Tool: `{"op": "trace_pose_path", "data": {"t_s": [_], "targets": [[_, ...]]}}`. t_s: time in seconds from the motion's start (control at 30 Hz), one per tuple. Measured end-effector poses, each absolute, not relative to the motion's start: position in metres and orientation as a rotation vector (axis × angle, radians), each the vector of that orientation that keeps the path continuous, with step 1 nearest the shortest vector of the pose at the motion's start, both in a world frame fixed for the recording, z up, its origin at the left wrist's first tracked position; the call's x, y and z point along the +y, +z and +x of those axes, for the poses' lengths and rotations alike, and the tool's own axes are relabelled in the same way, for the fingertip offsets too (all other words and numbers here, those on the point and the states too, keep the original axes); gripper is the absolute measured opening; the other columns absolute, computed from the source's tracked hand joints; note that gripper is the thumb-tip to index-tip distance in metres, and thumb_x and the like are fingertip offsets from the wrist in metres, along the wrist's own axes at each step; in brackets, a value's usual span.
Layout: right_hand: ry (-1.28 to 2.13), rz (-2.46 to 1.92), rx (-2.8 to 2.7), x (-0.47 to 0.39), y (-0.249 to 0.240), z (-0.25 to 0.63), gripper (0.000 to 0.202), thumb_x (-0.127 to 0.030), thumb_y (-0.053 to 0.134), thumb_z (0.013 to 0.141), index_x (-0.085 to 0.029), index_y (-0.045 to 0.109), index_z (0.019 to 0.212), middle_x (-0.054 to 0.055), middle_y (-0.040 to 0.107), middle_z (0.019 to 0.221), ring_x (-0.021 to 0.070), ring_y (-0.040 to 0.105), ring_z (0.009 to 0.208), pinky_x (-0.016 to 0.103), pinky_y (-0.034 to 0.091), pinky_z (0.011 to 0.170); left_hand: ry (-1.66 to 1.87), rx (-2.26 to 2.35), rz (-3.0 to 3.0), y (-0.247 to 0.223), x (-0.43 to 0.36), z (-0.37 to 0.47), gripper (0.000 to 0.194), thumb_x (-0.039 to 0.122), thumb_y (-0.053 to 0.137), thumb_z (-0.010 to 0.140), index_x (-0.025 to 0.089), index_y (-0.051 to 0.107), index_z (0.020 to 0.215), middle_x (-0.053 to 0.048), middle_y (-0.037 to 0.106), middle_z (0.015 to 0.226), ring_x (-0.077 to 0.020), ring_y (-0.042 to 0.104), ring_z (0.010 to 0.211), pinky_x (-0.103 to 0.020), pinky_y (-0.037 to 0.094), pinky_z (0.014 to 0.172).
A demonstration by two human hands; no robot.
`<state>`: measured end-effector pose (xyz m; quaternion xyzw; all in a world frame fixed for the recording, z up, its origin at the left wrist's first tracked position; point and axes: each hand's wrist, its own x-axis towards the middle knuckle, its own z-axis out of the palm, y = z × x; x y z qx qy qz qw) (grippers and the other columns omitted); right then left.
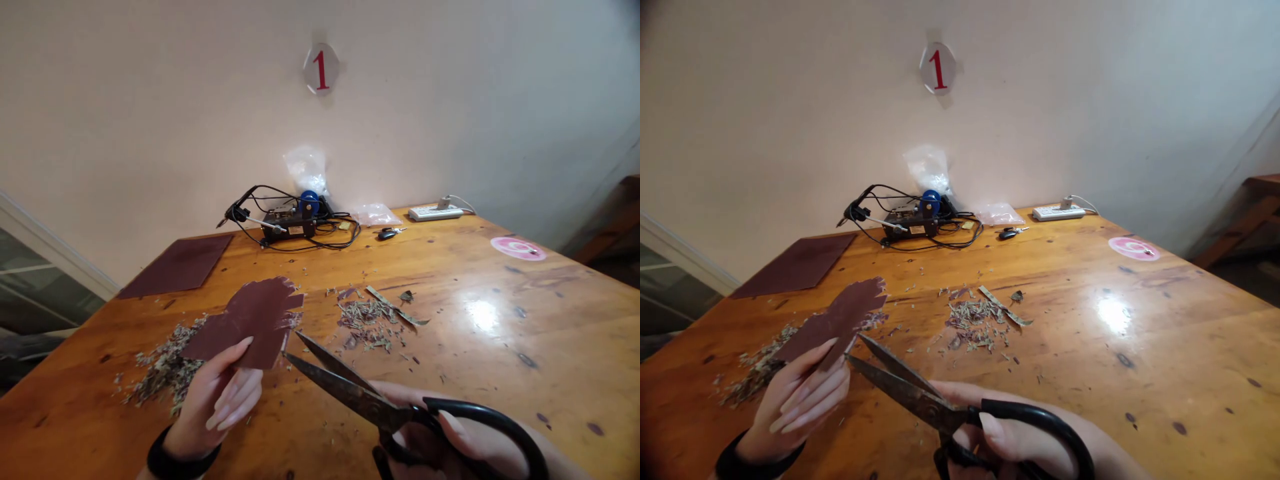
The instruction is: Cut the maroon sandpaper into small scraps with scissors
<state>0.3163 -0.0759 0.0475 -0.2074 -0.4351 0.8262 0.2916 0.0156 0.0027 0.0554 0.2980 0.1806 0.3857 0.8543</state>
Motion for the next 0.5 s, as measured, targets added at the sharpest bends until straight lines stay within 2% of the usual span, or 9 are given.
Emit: {"op": "trace_pose_path", "data": {"t_s": [0.07,0.17,0.27,0.37,0.5], "targets": [[2.179,-0.443,-1.088,-0.0775,0.0457,0.3138,0.074,-0.067,0.071,0.089,-0.02,0.06,0.145,-0.001,0.052,0.078,0.0084,0.042,0.061,0.015,0.027,0.049,0.815,0.382,0.632,0.0535,0.0027,0.0161,0.079,0.025,0.066,0.092,0.025,0.009,0.037,0.012,0.005,0.026,0.0005,0.006,0.021,-0.005,0.035,0.029],[2.193,-0.341,-1.08,-0.0777,0.0444,0.3108,0.066,-0.059,0.07,0.094,-0.018,0.061,0.145,-0.001,0.052,0.078,0.0059,0.04,0.056,0.014,0.026,0.045,0.826,0.399,0.63,0.0533,0.0018,0.017,0.078,0.025,0.069,0.091,0.024,0.014,0.036,0.013,0.007,0.027,0.0005,0.007,0.022,-0.005,0.036,0.031],[2.174,-0.319,-1.086,-0.0749,0.0461,0.3086,0.067,-0.06,0.071,0.094,-0.015,0.062,0.143,-0.002,0.048,0.076,0.0056,0.036,0.056,0.013,0.024,0.043,0.845,0.398,0.619,0.0546,0.0004,0.0178,0.074,0.024,0.072,0.089,0.023,0.018,0.038,0.014,0.009,0.029,0.0013,0.007,0.023,-0.004,0.033,0.03],[2.194,-0.29,-1.1,-0.0717,0.048,0.3087,0.073,-0.063,0.071,0.092,-0.015,0.059,0.145,-0.005,0.045,0.071,0.0055,0.029,0.051,0.012,0.02,0.038,0.81,0.349,0.644,0.0528,-0.0001,0.0178,0.079,0.029,0.07,0.091,0.023,0.015,0.035,0.011,0.01,0.027,0.0012,0.011,0.023,-0.005,0.032,0.031],[2.196,-0.357,-1.095,-0.0721,0.0477,0.3099,0.07,-0.064,0.07,0.092,-0.015,0.06,0.141,-0.004,0.05,0.072,0.0055,0.035,0.049,0.013,0.023,0.038,0.755,0.315,0.669,0.0464,0.0012,0.0165,0.078,0.034,0.068,0.093,0.022,0.017,0.035,0.01,0.014,0.026,0.0014,0.014,0.022,-0.006,0.026,0.029]]}}
